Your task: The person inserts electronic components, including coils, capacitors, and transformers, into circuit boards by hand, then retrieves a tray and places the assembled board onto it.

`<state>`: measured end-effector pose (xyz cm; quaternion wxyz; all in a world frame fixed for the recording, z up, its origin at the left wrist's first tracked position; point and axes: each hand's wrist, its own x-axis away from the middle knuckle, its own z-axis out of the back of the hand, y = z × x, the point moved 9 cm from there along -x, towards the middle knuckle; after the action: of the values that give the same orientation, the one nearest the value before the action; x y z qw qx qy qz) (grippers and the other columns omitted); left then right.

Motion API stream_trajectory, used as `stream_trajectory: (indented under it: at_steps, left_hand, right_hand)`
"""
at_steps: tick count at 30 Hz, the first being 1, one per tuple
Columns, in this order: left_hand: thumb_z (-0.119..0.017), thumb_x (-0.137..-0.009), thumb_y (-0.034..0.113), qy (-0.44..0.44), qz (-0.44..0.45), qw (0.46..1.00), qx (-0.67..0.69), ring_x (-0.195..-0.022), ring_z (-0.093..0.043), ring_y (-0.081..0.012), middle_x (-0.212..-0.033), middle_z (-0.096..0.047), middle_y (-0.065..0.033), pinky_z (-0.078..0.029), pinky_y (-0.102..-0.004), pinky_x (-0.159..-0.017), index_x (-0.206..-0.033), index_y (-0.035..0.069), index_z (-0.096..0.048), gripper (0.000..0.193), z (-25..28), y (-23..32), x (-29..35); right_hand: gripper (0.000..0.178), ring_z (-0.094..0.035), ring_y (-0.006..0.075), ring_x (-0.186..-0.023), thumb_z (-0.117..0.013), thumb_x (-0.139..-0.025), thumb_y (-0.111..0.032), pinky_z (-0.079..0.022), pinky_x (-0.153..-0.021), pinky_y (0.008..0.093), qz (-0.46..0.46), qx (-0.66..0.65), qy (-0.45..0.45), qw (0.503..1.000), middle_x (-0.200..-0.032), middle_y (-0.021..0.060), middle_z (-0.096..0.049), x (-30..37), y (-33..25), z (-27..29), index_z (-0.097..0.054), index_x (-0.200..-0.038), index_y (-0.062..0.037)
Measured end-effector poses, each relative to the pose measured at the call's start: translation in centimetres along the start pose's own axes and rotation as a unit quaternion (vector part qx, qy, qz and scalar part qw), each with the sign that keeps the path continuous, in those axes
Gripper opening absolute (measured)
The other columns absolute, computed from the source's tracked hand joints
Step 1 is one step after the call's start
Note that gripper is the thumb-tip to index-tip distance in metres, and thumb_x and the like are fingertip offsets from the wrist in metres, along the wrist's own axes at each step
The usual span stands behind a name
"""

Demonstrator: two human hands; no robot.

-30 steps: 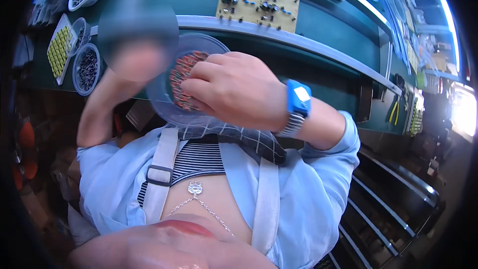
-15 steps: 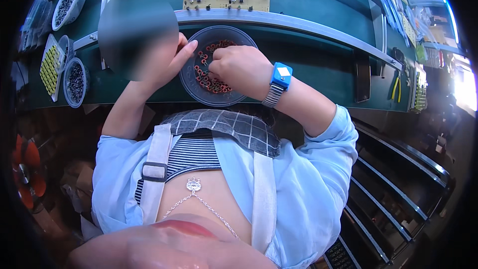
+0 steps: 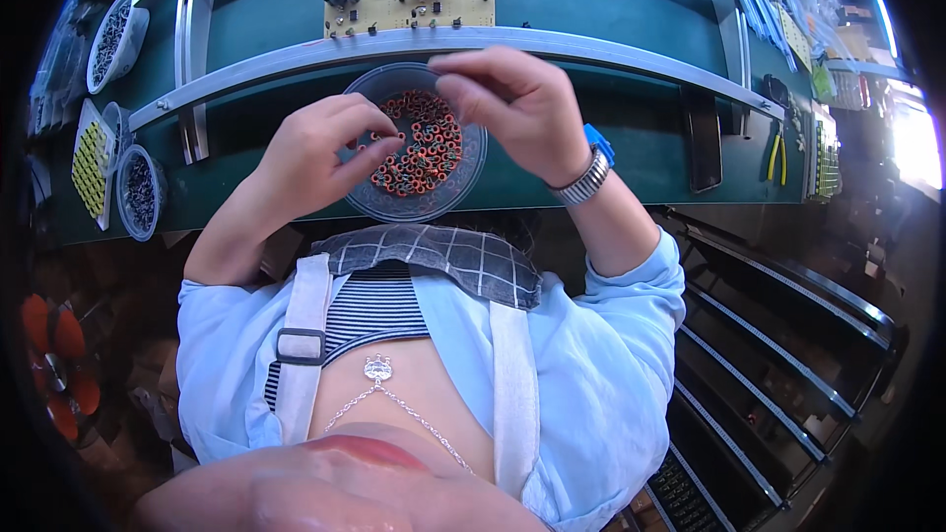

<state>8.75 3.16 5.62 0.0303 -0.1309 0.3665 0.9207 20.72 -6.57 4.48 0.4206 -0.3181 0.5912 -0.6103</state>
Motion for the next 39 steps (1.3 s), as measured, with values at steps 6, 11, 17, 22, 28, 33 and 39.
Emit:
stream_trajectory:
  at_steps: [6,11,17,22,28,33,39]
  left_hand:
    - [-0.068,-0.078,0.014,-0.029,-0.122,0.987,-0.106,-0.082,-0.062,-0.0245,-0.093,-0.062,-0.0096,-0.053,-0.0342,-0.067,-0.099,0.003,-0.062,0.025,-3.0,2.9,-1.4]
    - [-0.067,-0.074,0.01,-0.117,-0.1,0.975,-0.157,-0.089,-0.062,-0.0257,-0.097,-0.06,-0.0099,-0.054,-0.0347,-0.069,-0.101,0.002,-0.06,0.029,-6.2,1.0,-1.6]
    - [-0.062,-0.074,0.005,-0.215,-0.023,0.964,-0.154,-0.089,-0.063,-0.0276,-0.093,-0.061,-0.0112,-0.054,-0.0367,-0.069,-0.092,0.002,-0.06,0.019,-6.9,-0.6,-0.8]
    - [-0.062,-0.074,0.004,-0.202,-0.007,0.973,-0.108,-0.087,-0.063,-0.0272,-0.089,-0.062,-0.0125,-0.054,-0.0373,-0.07,-0.09,0.002,-0.06,0.016,-6.1,-0.1,-0.8]
    - [-0.062,-0.075,0.003,-0.169,-0.016,0.984,-0.062,-0.089,-0.063,-0.0268,-0.088,-0.062,-0.0124,-0.053,-0.0374,-0.073,-0.095,0.002,-0.062,0.02,-5.8,-0.3,-0.7]
    - [-0.062,-0.076,0.003,-0.14,-0.031,0.989,-0.041,-0.091,-0.062,-0.0271,-0.09,-0.063,-0.0114,-0.052,-0.0371,-0.076,-0.097,0.003,-0.065,0.021,-5.4,0.0,-0.9]
    - [-0.061,-0.076,0.003,-0.149,-0.02,0.988,-0.027,-0.091,-0.063,-0.0266,-0.09,-0.063,-0.0109,-0.052,-0.0366,-0.076,-0.094,0.005,-0.067,0.019,-5.4,-0.1,-0.8]
  right_hand:
    - [0.024,-0.062,0.0099,-0.076,-0.06,-0.089,-0.002,-0.052,-0.069,0.0216,0.101,0.137,0.083,0.982,-0.09,0.0052,-0.065,-1.4,-1.0,4.0,-0.064,-0.112,0.0006]
    - [0.019,-0.063,0.0117,-0.077,-0.058,-0.088,-0.002,-0.051,-0.069,0.0238,0.062,0.187,0.069,0.978,-0.09,0.0073,-0.066,-3.1,0.4,5.6,-0.067,-0.105,-0.0002]
    - [0.016,-0.064,0.0194,-0.077,-0.059,-0.087,-0.007,-0.051,-0.069,0.0277,0.036,0.281,0.055,0.957,-0.089,0.0094,-0.065,-4.0,0.6,5.7,-0.068,-0.1,-0.0023]
    - [0.014,-0.063,0.0264,-0.077,-0.06,-0.086,-0.011,-0.05,-0.069,0.0323,0.123,0.454,0.0,0.882,-0.087,0.0101,-0.064,-4.5,-1.4,4.1,-0.067,-0.096,-0.0035]
    - [0.011,-0.061,0.0285,-0.077,-0.06,-0.085,-0.011,-0.049,-0.068,0.0351,0.165,0.581,-0.051,0.796,-0.086,0.0089,-0.062,-5.0,-2.1,2.4,-0.065,-0.091,-0.004]
    - [0.01,-0.061,0.0287,-0.077,-0.059,-0.086,-0.013,-0.049,-0.067,0.037,0.179,0.648,-0.081,0.736,-0.085,0.008,-0.061,-5.4,-2.5,1.1,-0.064,-0.088,-0.0056]
    - [0.008,-0.061,0.0286,-0.077,-0.059,-0.085,-0.013,-0.049,-0.067,0.0366,0.156,0.655,-0.107,0.732,-0.084,0.0085,-0.06,-5.6,-2.2,0.8,-0.063,-0.087,-0.0061]
